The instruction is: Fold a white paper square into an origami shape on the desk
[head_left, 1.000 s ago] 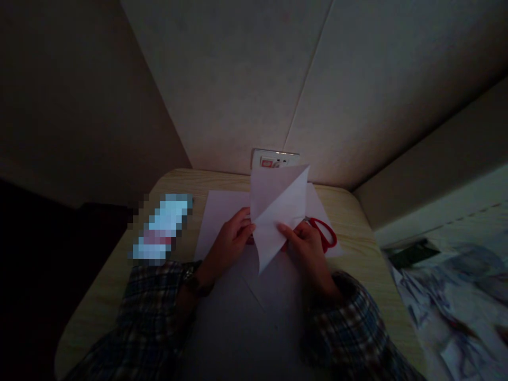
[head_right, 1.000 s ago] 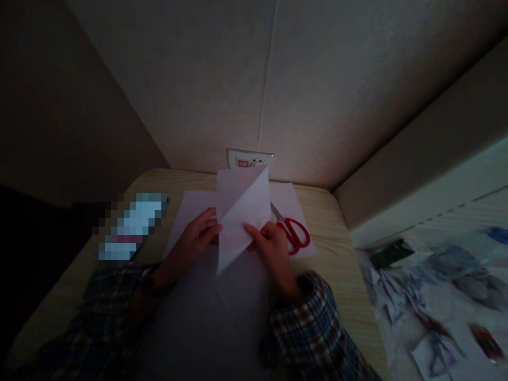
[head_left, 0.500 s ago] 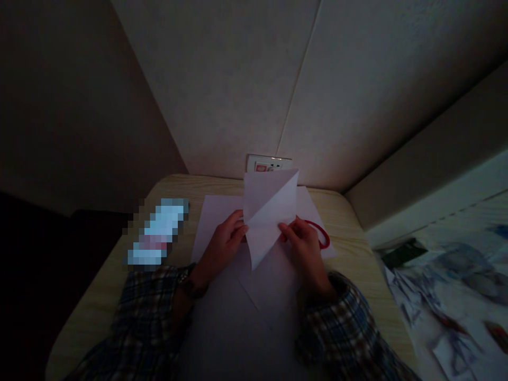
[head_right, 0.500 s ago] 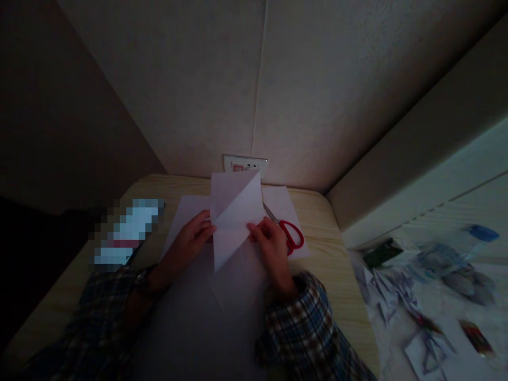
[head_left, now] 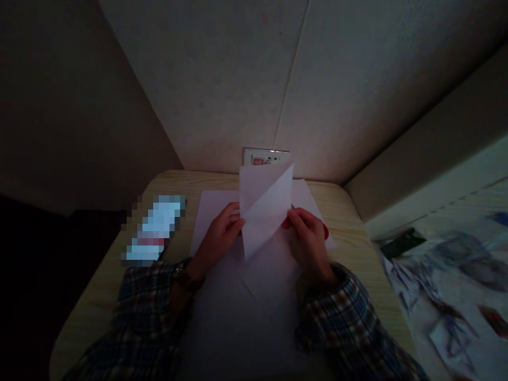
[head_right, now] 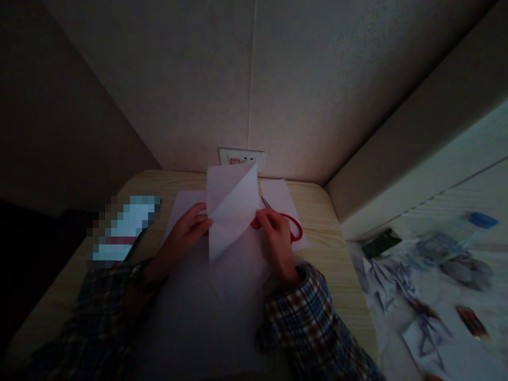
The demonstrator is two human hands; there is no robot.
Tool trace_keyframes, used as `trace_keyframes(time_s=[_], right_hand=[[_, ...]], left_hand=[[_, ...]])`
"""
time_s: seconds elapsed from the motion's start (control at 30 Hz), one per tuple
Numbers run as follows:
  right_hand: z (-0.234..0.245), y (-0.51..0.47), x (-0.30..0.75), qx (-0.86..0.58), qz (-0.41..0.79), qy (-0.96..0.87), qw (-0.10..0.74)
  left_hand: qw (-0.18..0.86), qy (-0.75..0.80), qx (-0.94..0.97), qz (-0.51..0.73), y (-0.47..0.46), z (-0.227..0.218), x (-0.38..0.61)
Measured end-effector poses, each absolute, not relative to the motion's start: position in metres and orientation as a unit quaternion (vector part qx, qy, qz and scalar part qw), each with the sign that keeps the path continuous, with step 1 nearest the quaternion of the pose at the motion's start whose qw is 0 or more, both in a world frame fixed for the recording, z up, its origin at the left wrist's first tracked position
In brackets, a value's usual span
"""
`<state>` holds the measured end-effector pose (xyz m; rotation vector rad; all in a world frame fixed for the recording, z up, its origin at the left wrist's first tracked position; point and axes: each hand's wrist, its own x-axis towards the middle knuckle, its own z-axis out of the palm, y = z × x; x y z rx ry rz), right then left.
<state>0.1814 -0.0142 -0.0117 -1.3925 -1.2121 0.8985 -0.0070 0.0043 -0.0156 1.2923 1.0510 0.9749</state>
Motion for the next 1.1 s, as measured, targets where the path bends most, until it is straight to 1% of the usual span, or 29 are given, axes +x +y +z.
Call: trace_keyframes(time_s=[0.13,0.3,0.4,0.57,0.77,1.0,1.1], right_hand=[[-0.008,-0.015,0.183,-0.585,0.349,-0.534,0.500],[-0.017,-0.016,0.177,-0.567,0.408,-0.561,0.445],[-0.017,-0.018,0.172,-0.554,0.410,-0.591,0.419],[-0.011,-0.020,0.171,-0.568,0.358,-0.606,0.427],[-0.012,-0.020,0.173,-0.576,0.300,-0.639,0.412],[-0.020,-0.020,0.167,-0.561,0.340,-0.653,0.380],[-0.021,-0.020,0.166,-0.564,0.347,-0.643,0.385]], left_hand=[[0.584,0.445,0.542,0.409,0.005,-0.015,-0.006],[0.577,0.452,0.533,0.423,0.001,-0.010,-0.005],[0.566,0.460,0.530,0.432,0.000,-0.009,-0.004],[0.576,0.460,0.522,0.428,0.002,-0.010,-0.005],[0.589,0.476,0.496,0.424,0.002,-0.008,-0.006],[0.582,0.496,0.464,0.447,0.000,-0.004,-0.004],[0.582,0.495,0.454,0.459,-0.001,-0.003,-0.003]])
